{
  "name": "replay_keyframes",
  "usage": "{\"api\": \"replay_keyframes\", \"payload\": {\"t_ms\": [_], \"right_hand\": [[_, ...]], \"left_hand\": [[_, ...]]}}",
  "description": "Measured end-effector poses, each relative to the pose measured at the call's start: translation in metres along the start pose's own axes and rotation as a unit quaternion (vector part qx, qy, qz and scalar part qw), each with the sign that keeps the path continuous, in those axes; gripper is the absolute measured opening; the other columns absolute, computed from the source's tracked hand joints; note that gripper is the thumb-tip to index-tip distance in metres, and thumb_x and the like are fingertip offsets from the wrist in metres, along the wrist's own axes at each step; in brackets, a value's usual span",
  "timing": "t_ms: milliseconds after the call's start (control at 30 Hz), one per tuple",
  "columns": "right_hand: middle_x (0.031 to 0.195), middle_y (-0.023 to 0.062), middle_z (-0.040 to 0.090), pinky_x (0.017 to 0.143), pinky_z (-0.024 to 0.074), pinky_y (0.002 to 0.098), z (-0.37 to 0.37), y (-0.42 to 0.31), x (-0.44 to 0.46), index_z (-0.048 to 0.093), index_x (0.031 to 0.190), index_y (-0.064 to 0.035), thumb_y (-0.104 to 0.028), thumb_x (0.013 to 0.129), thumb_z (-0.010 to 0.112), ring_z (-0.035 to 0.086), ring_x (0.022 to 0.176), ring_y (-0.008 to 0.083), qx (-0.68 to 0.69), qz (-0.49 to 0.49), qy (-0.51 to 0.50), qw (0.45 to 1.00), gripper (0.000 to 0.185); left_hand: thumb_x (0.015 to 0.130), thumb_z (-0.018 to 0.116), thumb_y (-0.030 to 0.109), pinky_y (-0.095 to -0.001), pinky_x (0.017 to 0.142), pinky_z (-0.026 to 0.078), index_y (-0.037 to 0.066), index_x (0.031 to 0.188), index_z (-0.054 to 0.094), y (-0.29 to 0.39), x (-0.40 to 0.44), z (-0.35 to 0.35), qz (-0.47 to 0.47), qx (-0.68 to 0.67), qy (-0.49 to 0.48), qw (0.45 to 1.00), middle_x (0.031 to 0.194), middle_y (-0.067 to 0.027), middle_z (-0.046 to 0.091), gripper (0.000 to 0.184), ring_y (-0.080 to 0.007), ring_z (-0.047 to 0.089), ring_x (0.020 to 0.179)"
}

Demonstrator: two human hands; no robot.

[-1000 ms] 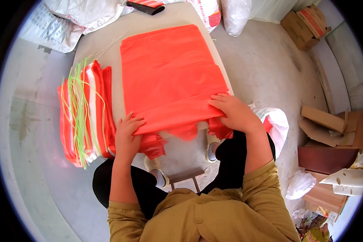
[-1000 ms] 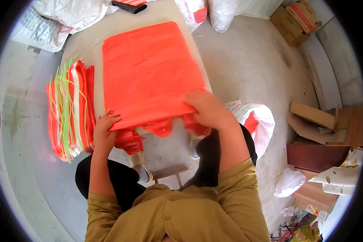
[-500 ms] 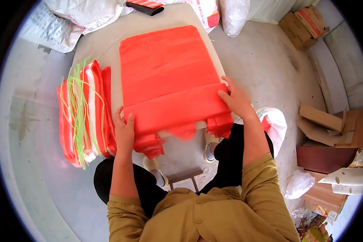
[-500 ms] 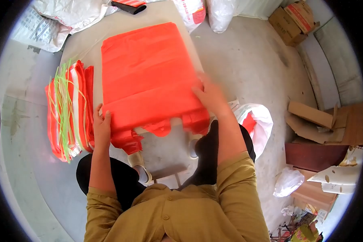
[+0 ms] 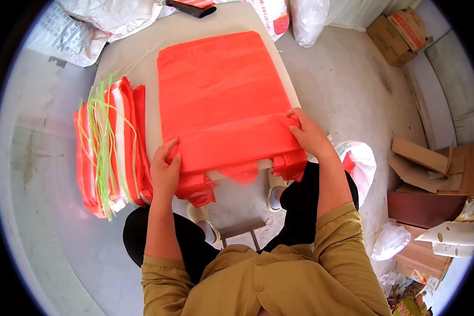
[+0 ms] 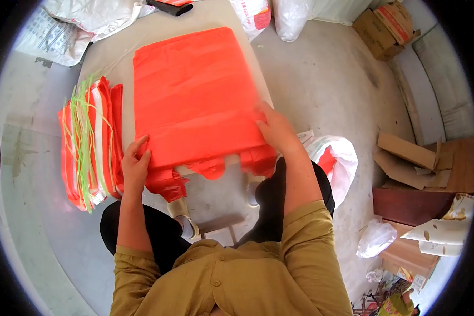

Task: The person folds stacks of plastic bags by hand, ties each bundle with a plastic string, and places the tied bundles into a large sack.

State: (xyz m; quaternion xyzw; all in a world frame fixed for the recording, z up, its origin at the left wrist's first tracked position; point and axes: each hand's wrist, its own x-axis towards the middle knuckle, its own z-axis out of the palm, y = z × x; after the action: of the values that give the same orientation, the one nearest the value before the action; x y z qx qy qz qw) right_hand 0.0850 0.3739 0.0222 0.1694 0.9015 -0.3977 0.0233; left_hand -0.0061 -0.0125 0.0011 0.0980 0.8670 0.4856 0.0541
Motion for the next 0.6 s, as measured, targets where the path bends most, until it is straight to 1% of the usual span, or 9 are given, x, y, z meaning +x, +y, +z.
{"api": "replay_keyframes", "payload": {"t_ms": [100,167,200,267,300,367,467,567,600], "right_hand": [[0.135,0.0198,0.063,0.103,0.0475,0.0453,0.0,0.0,-0.001,0.055,0.137,-0.0096,-0.014,0.096,0.059,0.057,0.126,0.0399,-0.024,0.014,0.004,1.0,0.042],[0.139,0.0181,0.06,0.103,0.0481,0.0459,0.006,-0.002,-0.007,0.057,0.134,-0.0094,-0.016,0.095,0.061,0.056,0.127,0.0387,-0.149,-0.02,0.066,0.986,0.04],[0.142,0.0172,0.058,0.103,0.0484,0.0462,0.01,-0.005,-0.008,0.059,0.133,-0.0094,-0.016,0.094,0.062,0.056,0.128,0.0381,-0.21,-0.037,0.097,0.972,0.04],[0.147,0.0151,0.054,0.106,0.0472,0.0454,0.021,-0.014,-0.008,0.06,0.134,-0.0101,-0.017,0.092,0.067,0.054,0.131,0.0356,-0.208,-0.16,0.094,0.96,0.043],[0.15,0.0141,0.052,0.108,0.0466,0.0449,0.028,-0.02,-0.007,0.061,0.134,-0.0105,-0.017,0.09,0.069,0.054,0.133,0.0343,-0.205,-0.22,0.093,0.949,0.045],[0.155,0.0134,0.048,0.117,0.0377,0.0487,0.052,-0.037,-0.01,0.059,0.14,-0.0121,-0.022,0.088,0.073,0.044,0.142,0.0358,-0.192,-0.331,0.024,0.924,0.054],[0.158,0.0137,0.045,0.123,0.0275,0.0524,0.077,-0.054,-0.016,0.056,0.145,-0.0158,-0.026,0.086,0.076,0.036,0.149,0.0374,-0.187,-0.378,-0.042,0.906,0.063],[0.164,0.014,0.036,0.123,0.0248,0.0549,0.088,-0.056,-0.015,0.049,0.152,-0.0175,-0.044,0.088,0.074,0.03,0.152,0.0374,-0.252,-0.349,-0.03,0.902,0.073],[0.164,0.0147,0.035,0.123,0.0241,0.0552,0.088,-0.056,-0.014,0.048,0.153,-0.0178,-0.043,0.088,0.075,0.029,0.152,0.0381,-0.253,-0.344,-0.038,0.903,0.075]], "left_hand": [[0.095,0.063,0.004,-0.0325,0.104,0.047,0.005,0.136,0.066,0.0,0.003,0.006,0.018,0.042,0.025,0.999,0.128,-0.014,0.063,0.041,-0.0267,0.062,0.118],[0.095,0.065,0.006,-0.033,0.1,0.049,0.006,0.138,0.064,-0.003,0.006,0.009,0.031,0.063,0.024,0.997,0.124,-0.0158,0.062,0.043,-0.0311,0.062,0.115],[0.094,0.067,0.008,-0.0352,0.101,0.048,0.006,0.137,0.064,-0.005,0.005,0.012,0.043,0.086,0.046,0.994,0.126,-0.0158,0.061,0.043,-0.0323,0.06,0.117],[0.092,0.071,0.012,-0.0397,0.104,0.047,0.006,0.136,0.065,-0.005,0.002,0.019,0.067,0.132,0.089,0.985,0.129,-0.0157,0.06,0.045,-0.0346,0.058,0.121],[0.091,0.072,0.014,-0.043,0.107,0.044,0.007,0.137,0.064,0.003,-0.001,0.02,0.085,0.192,0.101,0.972,0.132,-0.0155,0.058,0.047,-0.0353,0.055,0.125],[0.089,0.075,0.018,-0.0496,0.114,0.039,0.01,0.139,0.063,0.026,-0.01,0.022,0.124,0.31,0.122,0.935,0.139,-0.0151,0.056,0.052,-0.0365,0.049,0.134],[0.083,0.08,0.022,-0.0553,0.117,0.034,0.012,0.139,0.063,0.033,-0.016,0.032,0.272,0.316,0.003,0.909,0.148,-0.0145,0.051,0.059,-0.0384,0.045,0.14],[0.082,0.08,0.024,-0.0564,0.119,0.031,0.011,0.146,0.056,0.04,-0.019,0.049,0.259,0.324,-0.079,0.907,0.158,-0.0148,0.044,0.069,-0.0372,0.039,0.147],[0.082,0.08,0.025,-0.0568,0.12,0.03,0.01,0.148,0.054,0.04,-0.02,0.052,0.254,0.324,-0.105,0.905,0.161,-0.015,0.041,0.073,-0.0368,0.037,0.15]]}}
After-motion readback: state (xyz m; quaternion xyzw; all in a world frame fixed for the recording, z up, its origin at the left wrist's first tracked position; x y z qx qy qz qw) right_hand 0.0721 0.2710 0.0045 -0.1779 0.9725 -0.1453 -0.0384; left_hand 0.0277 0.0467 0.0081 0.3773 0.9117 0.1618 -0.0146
